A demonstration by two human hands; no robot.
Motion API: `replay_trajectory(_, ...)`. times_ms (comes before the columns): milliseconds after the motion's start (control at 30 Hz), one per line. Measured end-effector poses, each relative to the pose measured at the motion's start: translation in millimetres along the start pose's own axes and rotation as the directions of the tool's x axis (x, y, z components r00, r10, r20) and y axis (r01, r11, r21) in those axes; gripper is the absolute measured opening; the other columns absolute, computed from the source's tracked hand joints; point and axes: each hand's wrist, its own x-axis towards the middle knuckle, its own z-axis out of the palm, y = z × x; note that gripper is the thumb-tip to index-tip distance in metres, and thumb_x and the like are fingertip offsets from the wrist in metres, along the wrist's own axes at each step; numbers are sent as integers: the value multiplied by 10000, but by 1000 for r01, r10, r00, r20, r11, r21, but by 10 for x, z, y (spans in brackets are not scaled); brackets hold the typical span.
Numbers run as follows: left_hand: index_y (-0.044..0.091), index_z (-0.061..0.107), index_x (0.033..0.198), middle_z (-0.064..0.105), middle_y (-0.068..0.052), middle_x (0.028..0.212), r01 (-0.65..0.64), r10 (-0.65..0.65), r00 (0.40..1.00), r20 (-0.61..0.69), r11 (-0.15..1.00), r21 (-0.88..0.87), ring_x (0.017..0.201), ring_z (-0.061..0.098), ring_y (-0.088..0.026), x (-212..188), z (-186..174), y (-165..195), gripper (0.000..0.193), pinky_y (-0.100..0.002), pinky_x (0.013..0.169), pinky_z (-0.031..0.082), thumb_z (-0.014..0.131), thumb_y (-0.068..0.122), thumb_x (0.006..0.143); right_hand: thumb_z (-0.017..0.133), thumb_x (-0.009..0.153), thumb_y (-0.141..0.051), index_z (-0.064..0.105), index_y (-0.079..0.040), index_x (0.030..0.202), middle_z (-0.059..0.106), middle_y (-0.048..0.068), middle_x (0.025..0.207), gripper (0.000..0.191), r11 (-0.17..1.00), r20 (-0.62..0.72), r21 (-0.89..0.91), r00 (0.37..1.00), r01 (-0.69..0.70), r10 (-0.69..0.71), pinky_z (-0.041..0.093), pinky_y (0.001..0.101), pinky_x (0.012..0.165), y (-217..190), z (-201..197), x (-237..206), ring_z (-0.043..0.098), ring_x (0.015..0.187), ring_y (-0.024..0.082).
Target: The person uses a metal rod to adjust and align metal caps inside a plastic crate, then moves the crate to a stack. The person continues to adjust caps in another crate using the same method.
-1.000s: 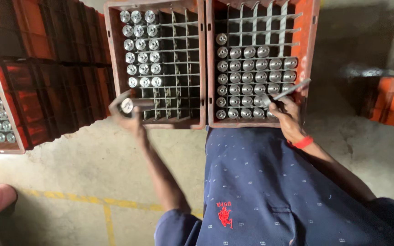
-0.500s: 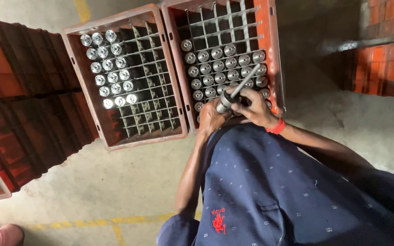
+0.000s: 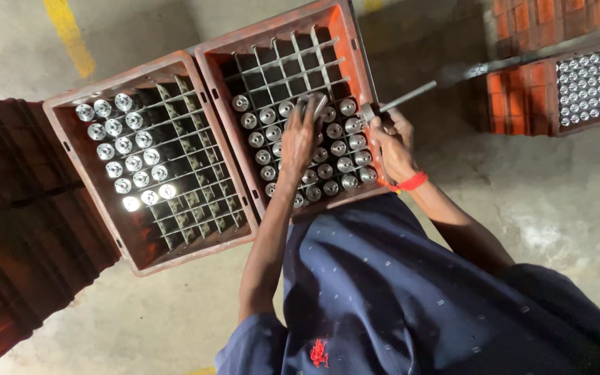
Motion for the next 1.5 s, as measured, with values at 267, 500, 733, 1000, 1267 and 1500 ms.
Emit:
replay_trajectory(267, 137, 628, 1340, 676, -157, 1237, 16, -84, 974, -208, 952, -307, 1087, 675, -366, -461, -74, -150, 529, -447, 910, 577, 738, -15, 845, 665, 1022, -102, 668, -14, 1228, 544, -86, 919, 224, 998, 14, -35, 998, -59, 60, 374, 222, 718, 167, 77, -281, 446, 818, 27)
replay_trajectory(500, 120, 708, 1253, 657, -149, 1202, 573, -408, 743, -530, 797, 190, 1158, 611, -367, -1731, -1299, -1333, 430, -529, 1033, 477, 746, 111, 825, 636, 994, -62, 620, -22, 1267, 615, -57, 988, 276, 990, 100, 3, 985, -143, 142, 454, 205, 779, 240, 6, -392, 535, 848, 35)
replay_trajectory(733, 104, 692, 1290, 522, -216, 1458, 570, -446, 790, -421, 788, 232, 1360, 452, -413, -1983, -1663, -1974, 506, -588, 1079, 387, 859, 323, 865, 687, 985, -3, 650, 1, 1292, 613, -42, 1027, 309, 993, 189, -106, 980, -47, 66, 428, 203, 787, 512, 222, -352, 525, 878, 37)
replay_trajectory(1000, 74, 654, 1143, 684, -142, 1230, 226, -444, 590, -675, 893, -390, 1243, 651, -302, -2066, -1969, -1453, 529, -506, 1196, 489, 897, 455, 868, 682, 939, -37, 636, -3, 1297, 641, -38, 1052, 362, 974, 242, -218, 964, -57, 110, 474, 209, 826, 416, 212, -625, 583, 932, 41)
replay_trajectory(1267, 17, 690, 1039, 664, -86, 754, 454, -615, 788, 44, 530, -717, 597, 558, -169, -1332, -866, -282, 245, -350, 509, 429, 681, 85, 804, 753, 955, -178, 674, -7, 1318, 690, 25, 1110, 408, 985, 420, -169, 902, -34, 103, 480, 254, 811, 162, 880, -584, 595, 946, 88)
replay_trajectory(1500, 75, 717, 1080, 758, -169, 885, 522, -455, 853, 256, 746, -414, 817, 727, -300, -1249, -650, 218, 352, -424, 716, 548, 811, 169, 753, 751, 967, -231, 640, -15, 1319, 675, 100, 1332, 428, 938, 577, -194, 807, 288, -129, 479, 342, 1101, -36, 760, -558, 622, 1266, 185)
